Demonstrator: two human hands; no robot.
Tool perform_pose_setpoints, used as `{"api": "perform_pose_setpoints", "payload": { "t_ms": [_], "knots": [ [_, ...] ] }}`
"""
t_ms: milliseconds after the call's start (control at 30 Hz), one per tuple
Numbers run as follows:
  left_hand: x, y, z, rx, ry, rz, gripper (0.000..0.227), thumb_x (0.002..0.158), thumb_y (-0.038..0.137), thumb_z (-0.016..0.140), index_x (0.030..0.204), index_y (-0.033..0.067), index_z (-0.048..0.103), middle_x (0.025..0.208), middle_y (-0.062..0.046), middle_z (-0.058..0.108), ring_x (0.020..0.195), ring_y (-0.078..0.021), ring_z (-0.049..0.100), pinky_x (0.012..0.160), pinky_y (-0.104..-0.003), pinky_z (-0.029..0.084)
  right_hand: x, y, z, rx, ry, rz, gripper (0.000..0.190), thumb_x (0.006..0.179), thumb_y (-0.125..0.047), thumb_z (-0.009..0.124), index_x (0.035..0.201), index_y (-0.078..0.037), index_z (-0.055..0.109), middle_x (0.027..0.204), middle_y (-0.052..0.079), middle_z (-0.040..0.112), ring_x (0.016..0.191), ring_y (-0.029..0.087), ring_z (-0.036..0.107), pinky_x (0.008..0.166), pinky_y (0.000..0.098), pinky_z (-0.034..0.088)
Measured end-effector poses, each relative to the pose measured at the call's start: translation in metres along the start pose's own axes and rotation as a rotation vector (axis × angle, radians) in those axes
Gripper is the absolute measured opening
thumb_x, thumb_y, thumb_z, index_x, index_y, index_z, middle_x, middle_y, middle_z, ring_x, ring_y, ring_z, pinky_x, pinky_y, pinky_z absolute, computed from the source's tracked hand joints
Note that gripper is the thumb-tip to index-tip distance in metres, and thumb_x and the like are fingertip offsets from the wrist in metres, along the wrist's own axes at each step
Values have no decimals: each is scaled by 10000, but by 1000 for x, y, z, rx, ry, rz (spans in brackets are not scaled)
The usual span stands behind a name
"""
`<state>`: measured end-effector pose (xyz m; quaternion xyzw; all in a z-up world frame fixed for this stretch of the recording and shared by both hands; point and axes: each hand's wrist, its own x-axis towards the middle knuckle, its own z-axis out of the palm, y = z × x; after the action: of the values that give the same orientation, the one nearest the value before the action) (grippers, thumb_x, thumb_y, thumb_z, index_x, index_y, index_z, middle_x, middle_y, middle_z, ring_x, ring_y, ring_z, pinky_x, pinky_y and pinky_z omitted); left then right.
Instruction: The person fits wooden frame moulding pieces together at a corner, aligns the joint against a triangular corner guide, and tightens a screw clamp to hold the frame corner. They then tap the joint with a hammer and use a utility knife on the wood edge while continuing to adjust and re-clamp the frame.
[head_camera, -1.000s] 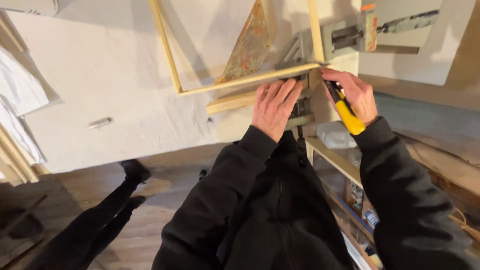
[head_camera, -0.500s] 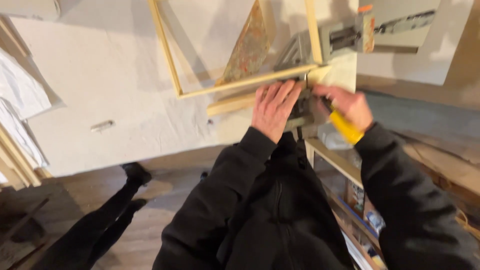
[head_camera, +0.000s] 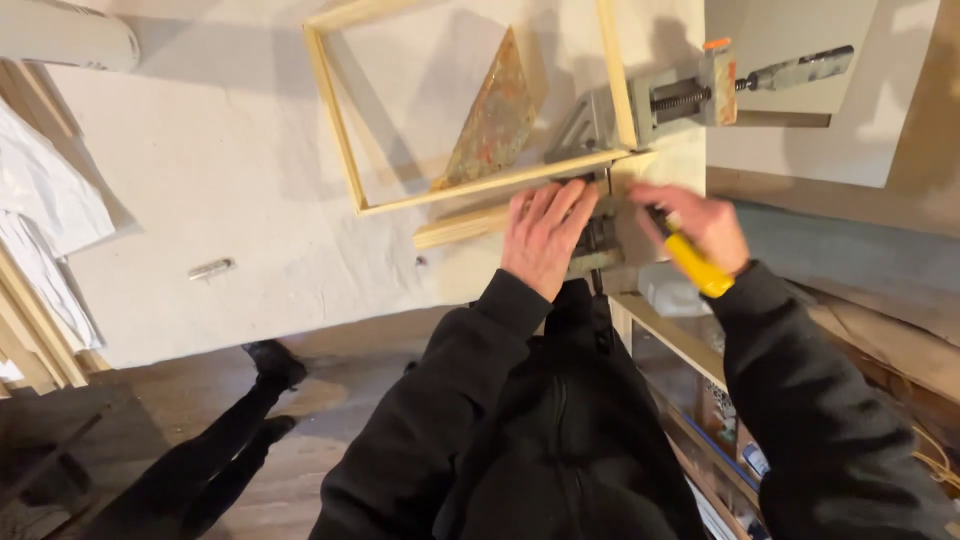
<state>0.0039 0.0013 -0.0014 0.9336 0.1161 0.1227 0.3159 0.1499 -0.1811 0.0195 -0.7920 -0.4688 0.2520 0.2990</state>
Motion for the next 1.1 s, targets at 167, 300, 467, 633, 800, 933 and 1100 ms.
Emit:
{"api": "perform_pose_setpoints", "payload": {
  "t_ms": [167,300,467,633,800,933,1100],
  "knots": [
    [-16,2,7,-21,6,-6,411,910,97,616,1320,86,646,1303,-35,621,1213,-232,597,1106,-444,416,-10,1,5,-23,56,-97,306,889,8,729,1182,-54,668,1166,141,740,1027,308,735,875,352,575],
    [-13,1,-2,-14,-8,-14,420,911,90,621,1330,94,641,1305,-34,619,1214,-233,597,1108,-446,414,-13,4,16,57,314,226,222,1000,-17,767,1200,-59,681,1184,118,742,1042,238,754,899,322,585],
    [-1,3,5,-26,8,-4,434,886,59,651,1319,87,628,1279,-42,618,1200,-247,597,1131,-463,407,-28,7,10,465,275,271,209,995,-11,734,1192,-48,674,1215,134,737,1042,211,710,902,349,586],
    [-2,5,5,-43,31,-16,405,892,62,657,1294,92,621,1254,-56,621,1191,-273,592,1142,-479,399,-42,-30,-8,1228,383,464,155,1018,-25,629,1163,-79,613,1268,124,728,821,138,632,695,293,506],
    [-8,19,-28,-71,59,-21,478,857,60,658,1332,67,599,1285,-92,619,1216,-296,587,1153,-485,387,-51,-50,2,1497,406,532,150,1059,-18,673,1182,-68,604,1152,18,614,890,91,542,761,270,451],
    [-26,41,-89,-548,81,-226,458,846,106,760,1282,36,643,1183,-102,658,1109,-267,626,1025,-411,474,-32,-87,5,1382,355,565,168,1011,-48,679,1167,-68,619,1000,21,627,792,119,570,664,271,443],
    [-77,25,-123,-1122,175,-545,293,905,114,820,1155,10,707,989,-37,735,908,-118,693,883,-291,568,-2,-121,43,1336,102,441,204,995,-32,689,1190,-33,630,946,45,646,755,134,577,638,287,455]
  ]
}}
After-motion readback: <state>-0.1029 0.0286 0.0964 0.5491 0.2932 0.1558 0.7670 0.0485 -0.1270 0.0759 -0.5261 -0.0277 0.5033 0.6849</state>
